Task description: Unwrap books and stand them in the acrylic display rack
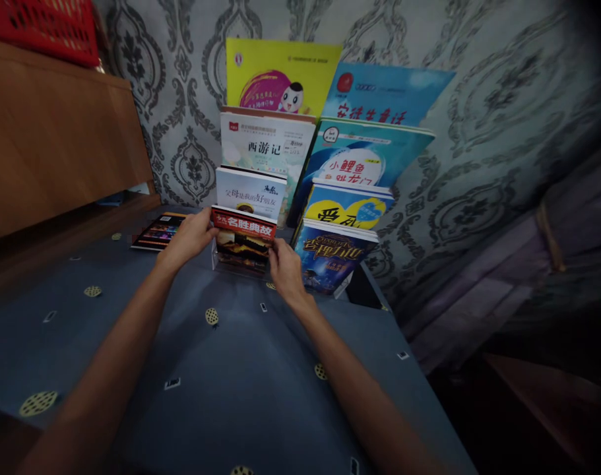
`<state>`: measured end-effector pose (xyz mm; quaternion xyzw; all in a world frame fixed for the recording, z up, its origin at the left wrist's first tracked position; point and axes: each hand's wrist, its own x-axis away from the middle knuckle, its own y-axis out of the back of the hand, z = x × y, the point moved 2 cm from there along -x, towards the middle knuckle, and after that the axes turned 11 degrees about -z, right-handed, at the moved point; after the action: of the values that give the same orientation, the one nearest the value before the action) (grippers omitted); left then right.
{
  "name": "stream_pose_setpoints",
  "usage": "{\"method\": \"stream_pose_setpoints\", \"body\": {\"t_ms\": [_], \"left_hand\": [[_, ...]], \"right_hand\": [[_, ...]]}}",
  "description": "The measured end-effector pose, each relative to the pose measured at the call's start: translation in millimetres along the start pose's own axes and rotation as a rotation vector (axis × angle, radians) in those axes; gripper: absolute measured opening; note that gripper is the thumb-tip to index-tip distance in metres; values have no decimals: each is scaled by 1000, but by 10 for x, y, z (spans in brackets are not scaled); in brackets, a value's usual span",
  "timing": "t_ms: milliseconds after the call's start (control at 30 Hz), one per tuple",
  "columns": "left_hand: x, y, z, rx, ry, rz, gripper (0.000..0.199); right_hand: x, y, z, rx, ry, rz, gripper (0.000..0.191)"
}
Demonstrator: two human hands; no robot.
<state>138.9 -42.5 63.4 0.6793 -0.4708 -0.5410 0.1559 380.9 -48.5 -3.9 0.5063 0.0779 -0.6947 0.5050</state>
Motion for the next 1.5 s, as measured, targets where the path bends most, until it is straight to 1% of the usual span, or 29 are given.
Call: {"method": "stream_pose_setpoints", "body": {"t_ms": [133, 200, 333, 467, 600, 833, 1033, 1167, 1400, 1500], "left_hand": [[8, -16, 16, -24, 31, -20, 24], [12, -26, 15, -30, 38, -26, 23], [25, -61, 5, -121, 38, -24, 17], [42, -115, -30, -172, 21, 4, 18], [51, -139, -70, -235, 38, 18, 22], [86, -110, -177, -351, 80, 42, 27], [113, -90, -265, -426, 84, 57, 31], [112, -88, -297, -479, 70, 60, 32], [103, -85, -311, -536, 99, 107, 35], [106, -53, -325, -537, 89, 116, 34]], "right_hand": [[20, -6, 20, -49, -49, -63, 34], [31, -12, 30, -58, -64, -66, 33], [52, -27, 39, -60, -65, -64, 32], [72, -40, 27, -18, -41, -76, 37], [89, -55, 18, 36, -31, -93, 40], [110, -93, 51, 91, -79, -55, 44], [123, -116, 43, 96, -59, -56, 46], [124, -114, 45, 117, -59, -37, 45], [110, -82, 88, 179, -92, 31, 46], [112, -79, 76, 170, -86, 25, 45]]}}
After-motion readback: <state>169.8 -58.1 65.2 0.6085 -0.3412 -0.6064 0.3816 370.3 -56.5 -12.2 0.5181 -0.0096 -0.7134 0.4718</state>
